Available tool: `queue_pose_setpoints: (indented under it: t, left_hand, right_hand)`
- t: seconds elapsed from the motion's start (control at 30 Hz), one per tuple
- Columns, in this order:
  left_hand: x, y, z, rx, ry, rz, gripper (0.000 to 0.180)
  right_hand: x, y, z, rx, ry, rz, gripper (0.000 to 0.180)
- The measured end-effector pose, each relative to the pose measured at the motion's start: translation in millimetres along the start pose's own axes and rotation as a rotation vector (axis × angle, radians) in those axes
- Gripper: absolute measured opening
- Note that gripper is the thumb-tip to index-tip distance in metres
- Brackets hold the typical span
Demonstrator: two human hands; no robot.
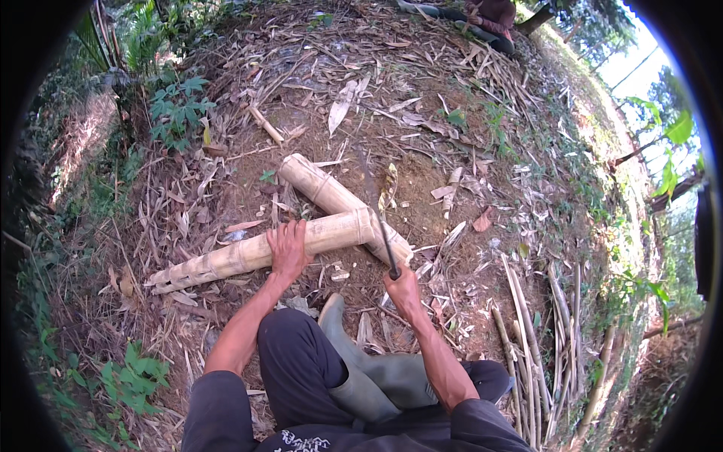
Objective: The person sits on the forest floor and uses a machete to chop a long bamboo pole into smaller sections. They repeatedly strike the bamboo to sever it, creating a pile of cut pieces.
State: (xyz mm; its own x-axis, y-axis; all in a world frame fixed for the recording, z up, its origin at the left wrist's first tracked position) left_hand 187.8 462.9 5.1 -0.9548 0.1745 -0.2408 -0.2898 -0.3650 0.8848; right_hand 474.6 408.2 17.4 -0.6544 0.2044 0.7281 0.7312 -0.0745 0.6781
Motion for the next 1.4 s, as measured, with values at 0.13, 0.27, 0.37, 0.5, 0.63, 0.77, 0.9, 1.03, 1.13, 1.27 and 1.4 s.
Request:
queue_pose_setpoints:
  t: [0.13, 0.27, 0.37, 0.5, 0.63, 0.77, 0.9, 1.03, 1.13, 1.27, 1.4]
  left_hand:
    - [12, -4, -20, 0.058, 0.041, 0.001, 0.098]
    - [22, -3, -19, 0.036, 0.051, 0.004, 0.1]
    - [24, -1, -16, 0.016, 0.043, 0.01, 0.1]
    - [28, 5, -10, -0.011, 0.02, 0.013, 0.099]
    - [25, 22, -9, -0.028, 0.047, 0.01, 0.097]
    - [21, 23, -14, 0.167, 0.068, -0.091, 0.095]
    - [36, 0, 20, 0.599, -0.019, -0.267, 0.096]
    - [32, -11, 14, 0.564, -0.039, -0.273, 0.099]
    - [21, -1, 5, 0.323, -0.034, -0.179, 0.095]
    - [11, 5, 7, 0.167, -0.038, -0.12, 0.095]
    - [21, 8, -3, 0.167, -0.037, -0.118, 0.095]
  right_hand:
    - [-13, -17, -8, 0.023, 0.002, -0.14, 0.023]
    - [91, 19, -18, 0.002, 0.094, 0.086, 0.018]
    - [158, 54, -19, -0.219, 0.386, 0.43, 0.011]
    - [40, -13, -9, -0.031, 0.002, -0.009, 0.012]
    - [2, -24, -14, 0.07, -0.11, -0.117, 0.031]
    - [-11, -24, -29, 0.173, -0.215, 0.028, 0.028]
    - [-29, -29, -26, 0.299, -0.282, 0.113, 0.026]
    - [-15, -14, -31, 0.177, -0.23, 0.135, 0.029]
    - [3, -1, -37, 0.042, -0.075, -0.057, 0.034]
    - [-13, -16, -32, -0.001, -0.058, -0.07, 0.031]
    - [11, -18, -31, -0.045, -0.014, 0.057, 0.028]
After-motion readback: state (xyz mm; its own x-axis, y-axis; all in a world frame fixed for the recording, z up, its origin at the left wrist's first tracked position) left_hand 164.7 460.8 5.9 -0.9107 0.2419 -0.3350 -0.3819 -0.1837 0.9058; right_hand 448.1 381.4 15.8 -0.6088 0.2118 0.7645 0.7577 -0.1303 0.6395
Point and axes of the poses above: each hand's wrist, its own z-axis towards the middle knuckle, its own y-axis out of the back of the hand, x = y × z, the point moved 8 cm from there along z, towards the middle knuckle, and after that the axes turned 8 degrees about -x, right-handed, at the moved point
